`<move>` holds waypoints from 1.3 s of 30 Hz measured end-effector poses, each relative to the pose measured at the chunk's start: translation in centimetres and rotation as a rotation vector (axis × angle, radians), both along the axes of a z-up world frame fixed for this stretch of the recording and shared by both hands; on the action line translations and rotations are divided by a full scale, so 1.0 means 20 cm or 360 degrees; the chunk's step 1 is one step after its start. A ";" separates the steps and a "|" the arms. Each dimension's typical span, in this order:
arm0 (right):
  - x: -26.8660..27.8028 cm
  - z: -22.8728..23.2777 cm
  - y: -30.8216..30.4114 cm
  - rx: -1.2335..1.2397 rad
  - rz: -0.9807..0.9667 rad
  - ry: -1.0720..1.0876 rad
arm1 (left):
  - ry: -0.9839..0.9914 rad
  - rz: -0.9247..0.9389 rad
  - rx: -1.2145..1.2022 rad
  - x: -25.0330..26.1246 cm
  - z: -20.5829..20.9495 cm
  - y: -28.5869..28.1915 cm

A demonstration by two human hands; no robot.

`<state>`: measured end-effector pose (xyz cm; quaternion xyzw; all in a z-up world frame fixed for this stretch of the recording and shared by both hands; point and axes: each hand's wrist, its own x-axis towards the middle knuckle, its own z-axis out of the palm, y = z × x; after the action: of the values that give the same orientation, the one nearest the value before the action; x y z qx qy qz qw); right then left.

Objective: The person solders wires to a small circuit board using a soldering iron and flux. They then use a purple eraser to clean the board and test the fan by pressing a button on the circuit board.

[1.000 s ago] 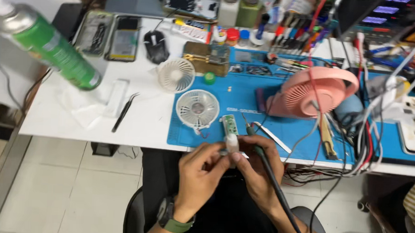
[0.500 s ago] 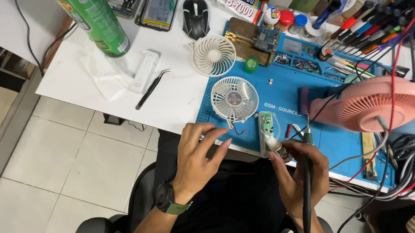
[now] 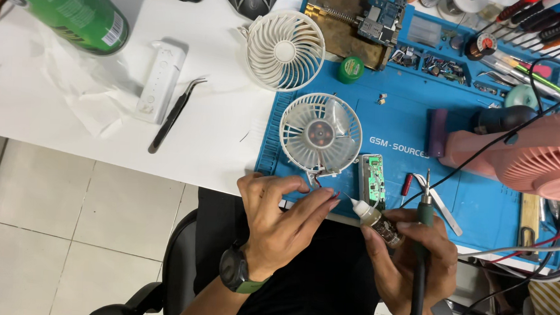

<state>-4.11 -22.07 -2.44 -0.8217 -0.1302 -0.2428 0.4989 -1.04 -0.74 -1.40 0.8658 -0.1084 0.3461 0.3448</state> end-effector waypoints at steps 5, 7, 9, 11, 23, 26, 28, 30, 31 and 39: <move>-0.01 0.03 0.00 0.0014 -0.0014 0.0079 | -0.0004 -0.0034 -0.0031 0.00 -0.03 0.00; -0.01 0.05 0.01 -0.0003 -0.0002 0.0064 | -0.0002 -0.0041 -0.0045 0.00 -0.04 0.00; -0.02 0.09 0.02 0.0007 0.0005 0.0198 | 0.0004 -0.0029 -0.0019 -0.01 -0.06 0.00; -0.02 0.09 0.02 -0.0009 0.0005 0.0190 | 0.0013 -0.0025 -0.0022 -0.01 -0.06 0.00; 0.00 0.10 0.03 -0.0049 0.0012 0.0133 | 0.0022 -0.0032 -0.0042 -0.02 -0.07 0.00; 0.00 0.10 0.03 -0.0068 0.0008 0.0143 | 0.0005 -0.0034 -0.0056 -0.01 -0.06 0.00; -0.01 0.09 0.02 -0.0077 0.0002 0.0173 | -0.0004 -0.0035 -0.0066 -0.01 -0.06 0.00; -0.02 0.08 0.01 -0.0042 -0.0010 0.0166 | 0.0003 -0.0022 -0.0053 -0.01 -0.07 0.00; -0.02 0.08 0.01 -0.0042 -0.0008 0.0165 | 0.0002 -0.0020 -0.0053 -0.01 -0.07 0.00; 0.00 0.09 0.02 -0.0089 0.0032 0.0087 | 0.0011 -0.0024 -0.0064 -0.02 -0.10 0.00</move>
<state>-4.13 -21.60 -0.68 -0.8403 -0.1315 -0.2115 0.4815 -1.51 -0.83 -3.36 0.8591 -0.1068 0.3425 0.3652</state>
